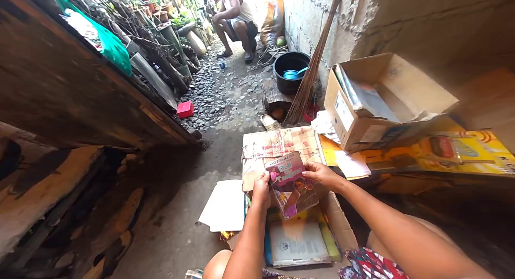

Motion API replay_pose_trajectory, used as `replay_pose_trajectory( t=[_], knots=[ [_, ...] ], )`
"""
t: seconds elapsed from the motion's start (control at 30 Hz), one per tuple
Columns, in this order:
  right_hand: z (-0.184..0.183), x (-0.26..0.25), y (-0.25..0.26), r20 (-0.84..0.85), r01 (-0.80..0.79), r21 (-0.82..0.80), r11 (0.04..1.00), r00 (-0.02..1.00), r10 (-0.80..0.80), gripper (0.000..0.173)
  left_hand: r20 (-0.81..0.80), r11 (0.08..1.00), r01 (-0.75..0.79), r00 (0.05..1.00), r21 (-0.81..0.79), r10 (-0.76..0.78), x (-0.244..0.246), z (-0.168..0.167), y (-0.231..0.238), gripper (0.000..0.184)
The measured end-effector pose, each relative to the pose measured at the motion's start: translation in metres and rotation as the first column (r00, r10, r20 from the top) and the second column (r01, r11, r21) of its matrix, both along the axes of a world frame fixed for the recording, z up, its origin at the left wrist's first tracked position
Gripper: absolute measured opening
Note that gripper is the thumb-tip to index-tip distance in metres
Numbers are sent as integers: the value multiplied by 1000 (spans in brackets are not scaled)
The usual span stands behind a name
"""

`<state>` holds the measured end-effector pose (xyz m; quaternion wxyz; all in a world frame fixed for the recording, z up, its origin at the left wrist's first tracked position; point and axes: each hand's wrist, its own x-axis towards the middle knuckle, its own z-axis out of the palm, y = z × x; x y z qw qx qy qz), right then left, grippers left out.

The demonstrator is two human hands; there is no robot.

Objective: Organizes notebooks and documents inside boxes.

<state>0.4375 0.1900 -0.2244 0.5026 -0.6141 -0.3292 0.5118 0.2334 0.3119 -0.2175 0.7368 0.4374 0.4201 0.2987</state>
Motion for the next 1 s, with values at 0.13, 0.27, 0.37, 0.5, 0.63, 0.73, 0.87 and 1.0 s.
replay_pose_trajectory(
  t=[0.13, 0.27, 0.37, 0.5, 0.63, 0.73, 0.87, 1.0],
  knots=[
    [-5, -2, -1, 25, -83, -38, 996, 996, 84, 29, 13, 995, -100, 995, 17, 100, 1, 1, 0, 25],
    [-10, -2, -1, 66, -128, -73, 989, 989, 133, 24, 42, 987, -159, 986, 16, 159, -1, 0, 5, 25],
    [-10, 0, 1, 87, -126, -65, 990, 988, 131, 17, 46, 989, -143, 989, 28, 141, -4, 2, 6, 28],
    [-9, 2, 2, 91, -131, -22, 991, 987, 132, 17, -4, 995, -61, 998, 79, 61, -7, 4, 7, 32],
    [-11, 3, 1, 131, -169, -19, 985, 977, 170, 20, -11, 994, -27, 1000, 109, 28, -5, 2, 6, 33],
    [-11, 1, 2, 192, -194, -33, 981, 962, 196, 22, 16, 990, -46, 999, 133, 44, -4, 2, 3, 32],
    [-9, -2, 3, 251, -209, -43, 977, 944, 213, 22, 74, 985, -112, 992, 132, 103, 1, -2, 0, 27],
    [-5, -3, 2, 235, -217, -47, 975, 946, 222, 21, 90, 983, -141, 987, 121, 131, 2, -4, -1, 29]
  ],
)
